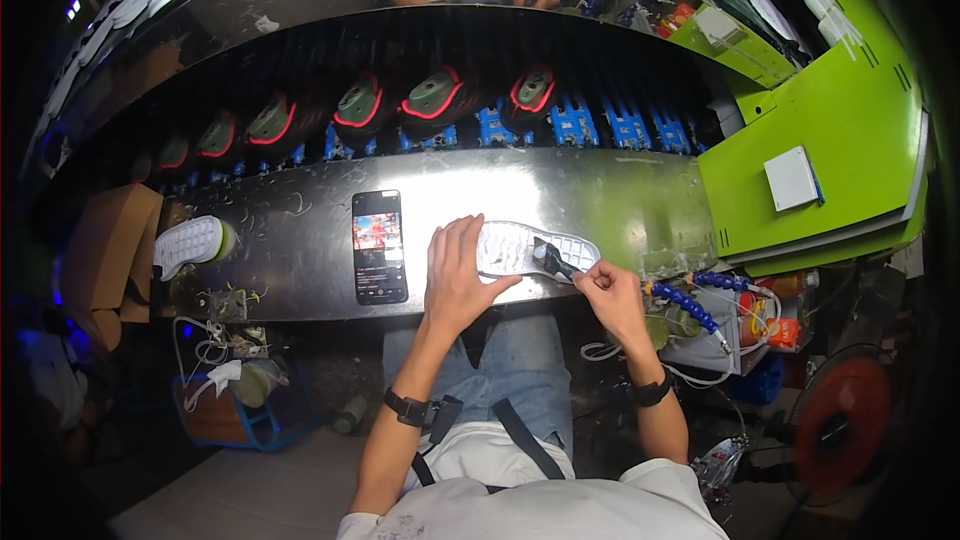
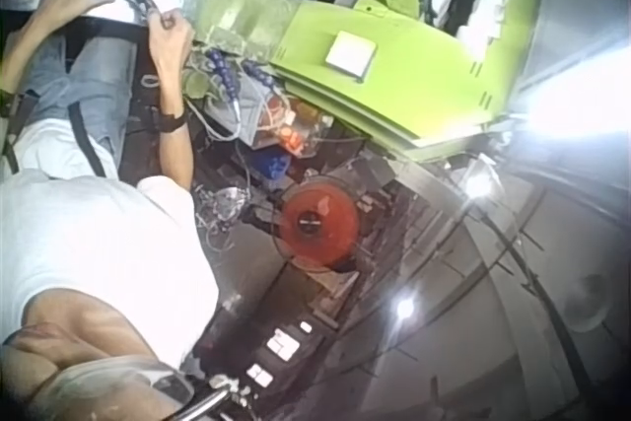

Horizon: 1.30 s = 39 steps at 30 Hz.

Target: The recorder applies glue to white rubber shoe soles using a brush and then places them on a drying rack or conveyor system.

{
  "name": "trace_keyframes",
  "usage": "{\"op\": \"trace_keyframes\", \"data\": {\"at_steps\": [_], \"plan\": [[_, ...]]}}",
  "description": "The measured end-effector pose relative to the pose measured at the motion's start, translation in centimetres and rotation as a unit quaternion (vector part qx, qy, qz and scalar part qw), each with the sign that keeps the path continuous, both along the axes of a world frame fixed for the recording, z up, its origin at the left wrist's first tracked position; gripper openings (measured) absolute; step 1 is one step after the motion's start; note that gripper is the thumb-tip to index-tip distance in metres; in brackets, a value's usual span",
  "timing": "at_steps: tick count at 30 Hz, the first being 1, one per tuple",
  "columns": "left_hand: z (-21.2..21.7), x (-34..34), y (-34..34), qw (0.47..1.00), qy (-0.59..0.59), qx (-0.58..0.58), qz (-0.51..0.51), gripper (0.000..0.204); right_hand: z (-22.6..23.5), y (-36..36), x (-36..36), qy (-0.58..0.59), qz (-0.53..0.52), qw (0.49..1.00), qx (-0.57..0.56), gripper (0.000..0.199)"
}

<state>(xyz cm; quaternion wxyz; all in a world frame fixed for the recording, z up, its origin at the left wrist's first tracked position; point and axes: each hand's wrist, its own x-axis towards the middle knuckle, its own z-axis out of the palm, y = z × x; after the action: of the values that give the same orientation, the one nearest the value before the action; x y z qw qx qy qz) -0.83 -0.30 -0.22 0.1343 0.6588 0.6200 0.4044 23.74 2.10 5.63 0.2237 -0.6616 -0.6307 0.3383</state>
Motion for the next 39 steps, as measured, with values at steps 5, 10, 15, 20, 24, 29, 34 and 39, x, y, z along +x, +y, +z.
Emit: {"op": "trace_keyframes", "data": {"at_steps": [5, 10, 15, 20, 24, 29, 34, 39], "plan": [[0.1, 0.0, -0.1, 1.0, 0.002, -0.001, -0.001, 0.099, 1.0, 0.4, -0.7, -0.082, 0.012, 0.996, 0.037, 0.036], [0.2, -0.1, -0.1, 1.0, 0.001, 0.004, -0.002, 0.099, 2.4, 0.7, -1.4, -0.134, 0.035, 0.988, 0.063, 0.034], [0.3, 0.0, -0.1, 1.0, 0.008, 0.006, 0.002, 0.099, 2.8, 0.7, -1.7, -0.17, 0.045, 0.981, 0.08, 0.033], [0.1, 0.0, 0.0, 1.0, 0.003, 0.01, 0.001, 0.098, 2.8, 0.7, -1.8, -0.172, 0.06, 0.979, 0.086, 0.032], [-0.1, 0.0, 0.2, 1.0, 0.007, 0.014, 0.004, 0.097, 2.4, 0.7, -1.6, -0.174, 0.064, 0.978, 0.097, 0.032], [0.0, 0.0, 0.2, 1.0, 0.004, 0.006, 0.001, 0.097, 2.5, 0.8, -1.5, -0.191, 0.063, 0.976, 0.086, 0.033], [0.0, 0.0, 0.0, 1.0, 0.006, 0.0, -0.001, 0.097, 2.7, 0.8, -1.4, -0.187, 0.065, 0.975, 0.097, 0.033], [0.1, 0.1, 0.1, 1.0, 0.005, 0.009, -0.002, 0.096, 2.6, 0.9, -1.1, -0.186, 0.059, 0.976, 0.101, 0.033]]}}
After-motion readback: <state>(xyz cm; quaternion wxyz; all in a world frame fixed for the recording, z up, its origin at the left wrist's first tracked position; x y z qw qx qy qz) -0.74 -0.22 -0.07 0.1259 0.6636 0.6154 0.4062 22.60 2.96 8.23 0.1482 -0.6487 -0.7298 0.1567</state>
